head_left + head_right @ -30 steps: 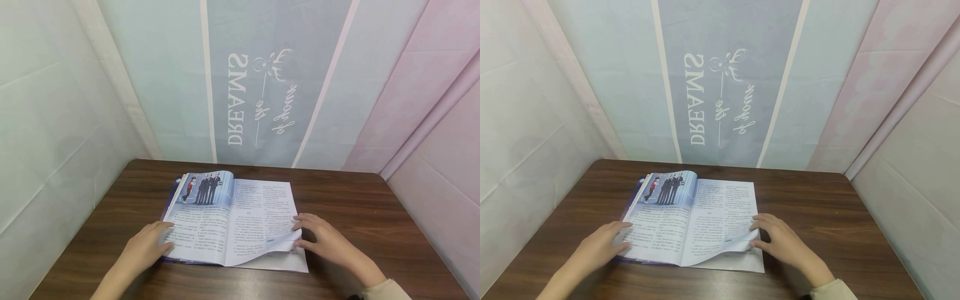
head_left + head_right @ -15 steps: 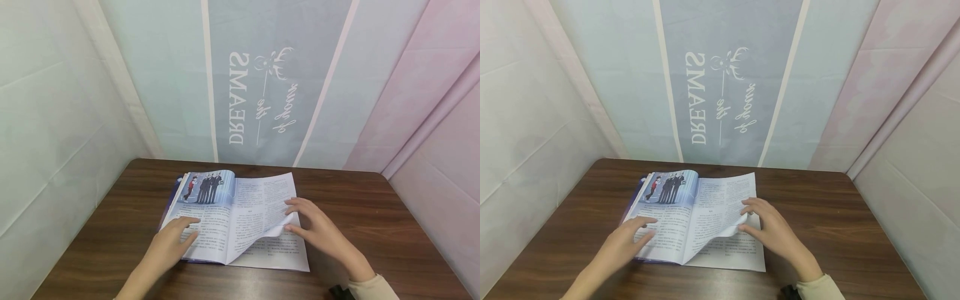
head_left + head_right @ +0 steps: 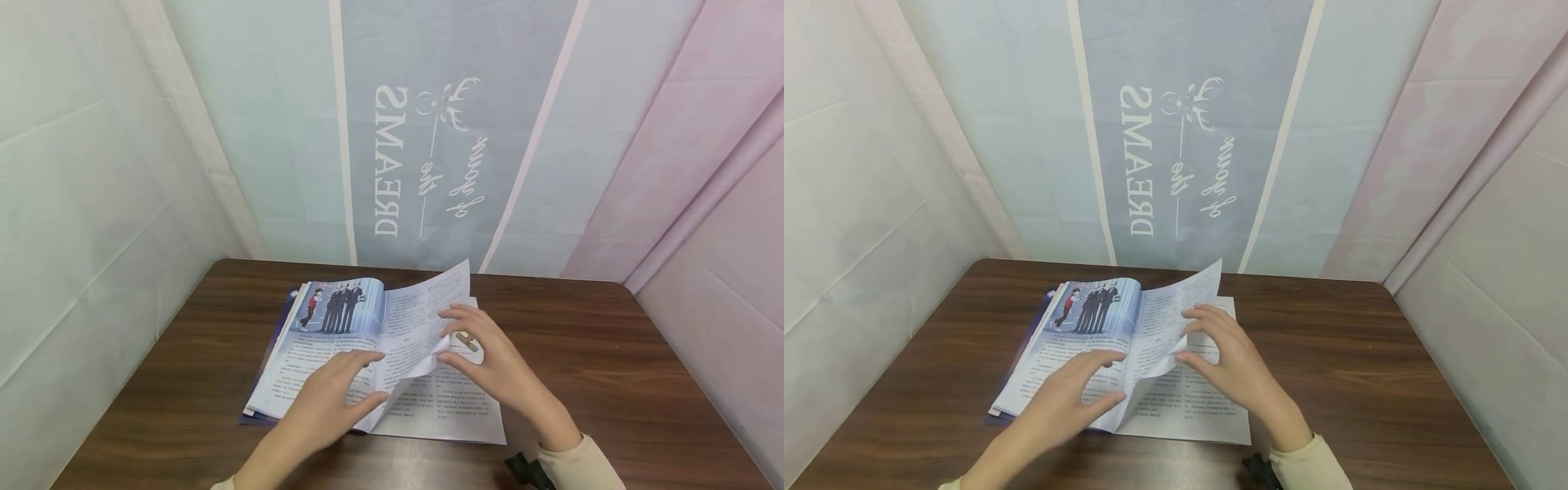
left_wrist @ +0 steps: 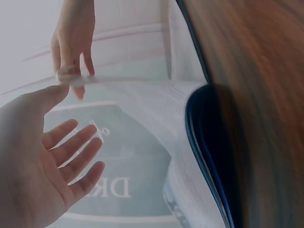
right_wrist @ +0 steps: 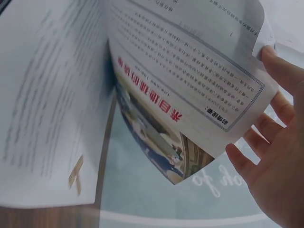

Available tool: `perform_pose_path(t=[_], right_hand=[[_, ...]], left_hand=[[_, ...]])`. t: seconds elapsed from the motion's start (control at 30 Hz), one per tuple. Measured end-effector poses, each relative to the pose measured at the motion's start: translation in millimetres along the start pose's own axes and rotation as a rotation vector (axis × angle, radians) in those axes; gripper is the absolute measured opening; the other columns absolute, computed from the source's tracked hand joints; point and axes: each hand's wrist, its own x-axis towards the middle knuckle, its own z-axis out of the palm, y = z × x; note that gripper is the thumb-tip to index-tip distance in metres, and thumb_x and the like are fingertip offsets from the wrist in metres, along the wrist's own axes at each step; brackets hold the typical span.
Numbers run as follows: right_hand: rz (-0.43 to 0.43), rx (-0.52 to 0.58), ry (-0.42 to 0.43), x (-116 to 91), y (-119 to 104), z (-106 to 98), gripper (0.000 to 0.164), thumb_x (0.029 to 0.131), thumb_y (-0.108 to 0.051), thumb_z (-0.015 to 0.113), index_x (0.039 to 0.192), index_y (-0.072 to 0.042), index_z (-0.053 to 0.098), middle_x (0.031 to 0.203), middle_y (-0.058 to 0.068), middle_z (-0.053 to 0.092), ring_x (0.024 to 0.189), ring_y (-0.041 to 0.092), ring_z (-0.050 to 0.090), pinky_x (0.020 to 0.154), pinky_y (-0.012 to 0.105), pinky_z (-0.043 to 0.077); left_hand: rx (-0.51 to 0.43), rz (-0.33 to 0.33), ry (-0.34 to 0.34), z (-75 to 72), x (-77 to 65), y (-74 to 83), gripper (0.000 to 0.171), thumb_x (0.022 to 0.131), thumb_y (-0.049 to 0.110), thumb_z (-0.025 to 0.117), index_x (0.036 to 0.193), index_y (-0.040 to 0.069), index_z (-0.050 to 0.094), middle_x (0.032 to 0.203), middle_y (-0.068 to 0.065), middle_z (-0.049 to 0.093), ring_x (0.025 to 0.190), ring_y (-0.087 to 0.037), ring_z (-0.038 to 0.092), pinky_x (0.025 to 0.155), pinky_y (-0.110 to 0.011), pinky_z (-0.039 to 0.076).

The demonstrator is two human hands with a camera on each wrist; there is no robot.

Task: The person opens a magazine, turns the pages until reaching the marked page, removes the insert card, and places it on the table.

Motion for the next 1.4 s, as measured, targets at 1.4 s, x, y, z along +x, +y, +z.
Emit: perform_pose_path(t=[1.4], right_hand=[[-0.021, -0.029, -0.002, -12, -5, 9, 0.056, 0.083, -0.005, 0.079, 0.133, -0.014, 0.057, 0.143, 0.005, 0.052, 0.134, 0.027, 0.044, 0.111, 0.023, 0.033]], left_hand=[[0.01, -0.214, 0.099, -2.7, -4.6, -11.8, 0.068, 0.085, 0.014, 0.079, 0.145, 0.011, 0.047, 0.109, -0.006, 0.069, 0.095, -0.021, 0.066, 0.078, -0.042, 0.056]])
